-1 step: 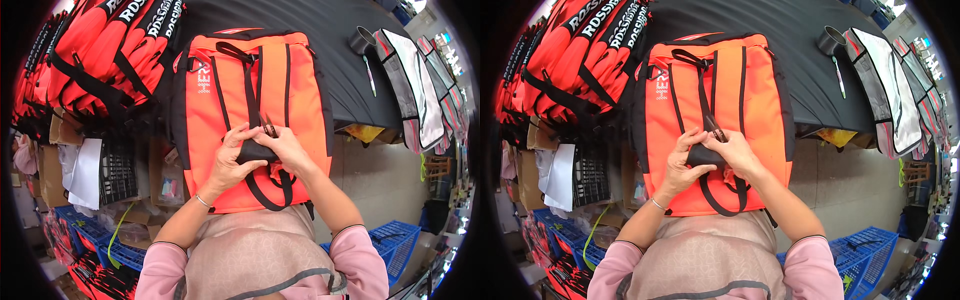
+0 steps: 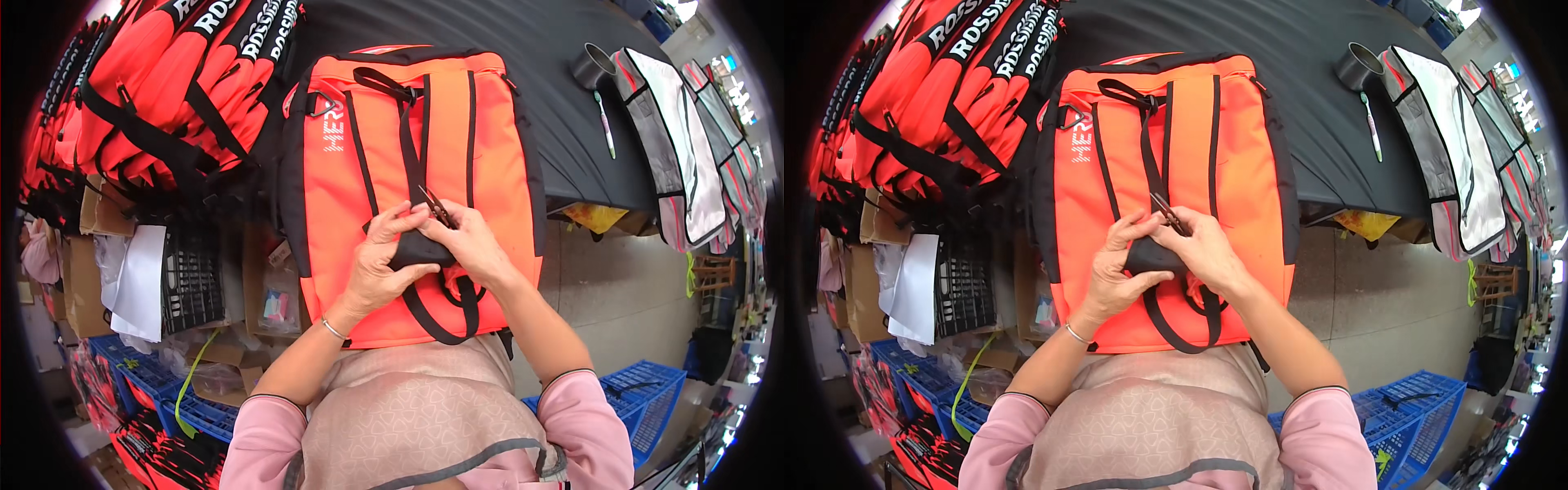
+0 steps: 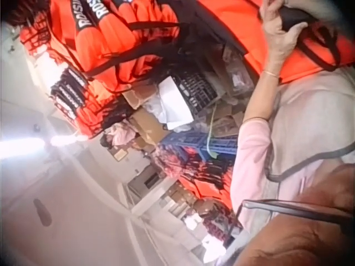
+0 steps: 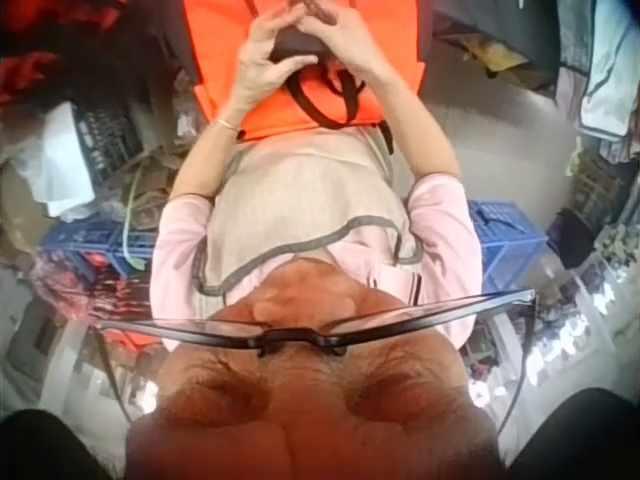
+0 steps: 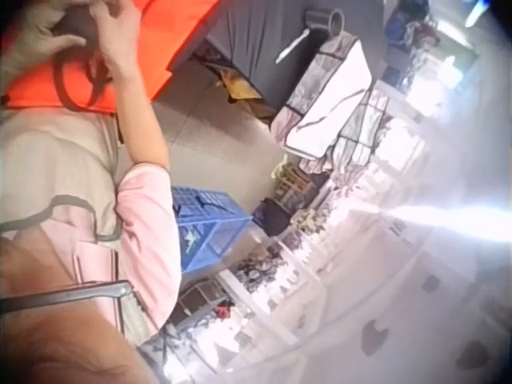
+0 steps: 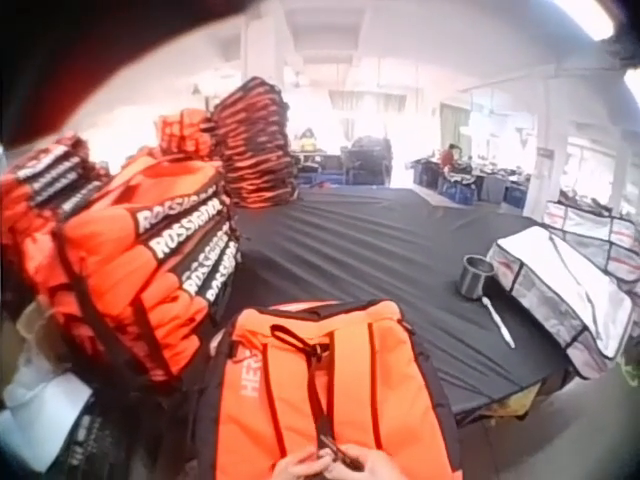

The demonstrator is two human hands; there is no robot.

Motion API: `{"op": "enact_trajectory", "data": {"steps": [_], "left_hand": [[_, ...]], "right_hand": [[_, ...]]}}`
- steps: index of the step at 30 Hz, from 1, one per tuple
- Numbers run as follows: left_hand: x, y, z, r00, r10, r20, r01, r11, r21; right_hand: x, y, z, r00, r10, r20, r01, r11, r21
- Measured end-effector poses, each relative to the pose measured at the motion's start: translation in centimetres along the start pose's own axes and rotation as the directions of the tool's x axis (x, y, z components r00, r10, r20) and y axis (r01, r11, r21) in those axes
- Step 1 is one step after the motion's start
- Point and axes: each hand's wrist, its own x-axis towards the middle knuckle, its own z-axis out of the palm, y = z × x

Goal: Inspecting, trimming loose threads from, and cleaning backpacks in a manufacturing facility.

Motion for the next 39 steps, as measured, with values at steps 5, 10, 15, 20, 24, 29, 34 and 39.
{"op": "enact_trajectory", "data": {"steps": [5,10,15,20,24,29,34,39], "left_hand": [[-0.1,-0.2,0.9,1.0,0.002,-0.025,-0.002,1.0,0.003],[-0.8,-1.0,1.3,0.99,-0.131,-0.057,0.123,0.984,-0.132],[-0.5,-0.7,1.9,0.985,-0.14,-0.098,0.133,0.988,-0.072],[-0.6,-1.0,1.9,0.994,-0.051,-0.094,0.053,0.998,0.017],[-0.6,-0.9,1.9,0.995,-0.053,-0.087,0.056,0.998,0.034],[-0.5,-1.1,1.5,0.996,-0.072,-0.049,0.075,0.995,0.062],[-0.7,-1.4,1.4,0.993,-0.116,0.014,0.116,0.993,0.011],[-0.7,-1.6,1.3,0.991,-0.13,0.016,0.13,0.991,0.009]], "right_hand": [[-2.7,1.0,-1.3,0.885,-0.453,-0.11,0.382,0.841,-0.384],[-6.3,0.5,-1.6,0.856,-0.492,-0.159,0.398,0.823,-0.406],[-7.5,1.2,-1.1,0.865,-0.421,-0.274,0.263,0.844,-0.467],[-6.9,2.3,-1.4,0.836,-0.527,-0.156,0.312,0.689,-0.654],[-6.5,2.2,-1.6,0.84,-0.523,-0.146,0.295,0.665,-0.686],[-6.2,1.8,-2.3,0.835,-0.549,-0.034,0.325,0.542,-0.775],[-5.6,2.3,-2.8,0.889,-0.457,-0.024,0.335,0.687,-0.645],[-5.8,1.9,-2.6,0.947,-0.286,-0.148,0.226,0.918,-0.326]]}}
